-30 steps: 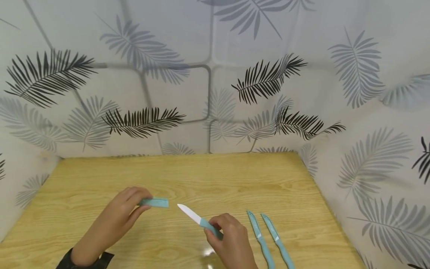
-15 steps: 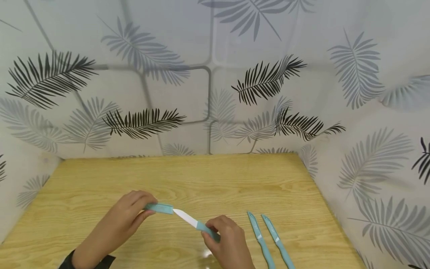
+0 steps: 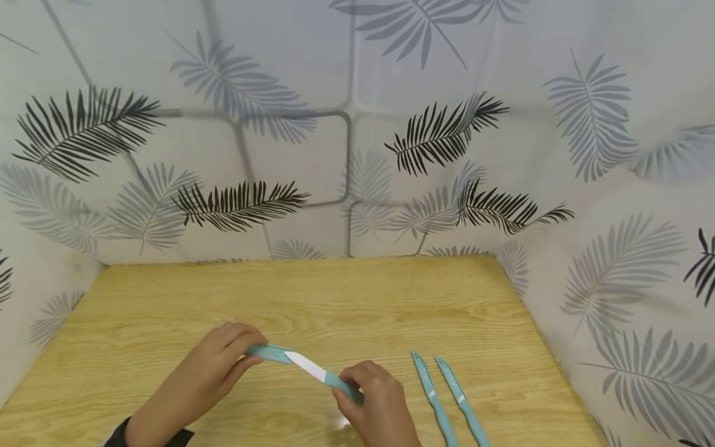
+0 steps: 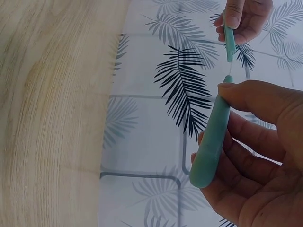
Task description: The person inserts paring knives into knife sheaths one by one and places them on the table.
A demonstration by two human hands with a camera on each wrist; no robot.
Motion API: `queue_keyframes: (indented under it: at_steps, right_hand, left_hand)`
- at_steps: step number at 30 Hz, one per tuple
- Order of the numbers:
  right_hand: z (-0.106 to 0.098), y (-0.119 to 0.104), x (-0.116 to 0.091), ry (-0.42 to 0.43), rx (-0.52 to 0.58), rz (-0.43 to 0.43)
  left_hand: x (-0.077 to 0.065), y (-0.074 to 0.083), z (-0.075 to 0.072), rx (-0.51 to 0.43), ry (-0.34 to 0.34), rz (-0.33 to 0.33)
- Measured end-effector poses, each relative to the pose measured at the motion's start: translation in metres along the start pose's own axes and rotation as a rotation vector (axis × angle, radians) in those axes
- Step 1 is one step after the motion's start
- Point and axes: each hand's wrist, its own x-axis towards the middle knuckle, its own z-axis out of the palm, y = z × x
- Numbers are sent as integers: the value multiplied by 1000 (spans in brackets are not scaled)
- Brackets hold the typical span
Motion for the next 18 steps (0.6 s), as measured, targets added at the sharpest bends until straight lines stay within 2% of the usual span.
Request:
queue_keyframes:
  at_steps: [11, 18]
  right_hand:
    - [0, 1, -1, -13, -7, 4]
    - [0, 2, -1, -10, -11, -10]
  left_hand:
    - [-2, -2, -3, -2, -18, -49]
    - [-2, -2, -4, -5, 4, -8]
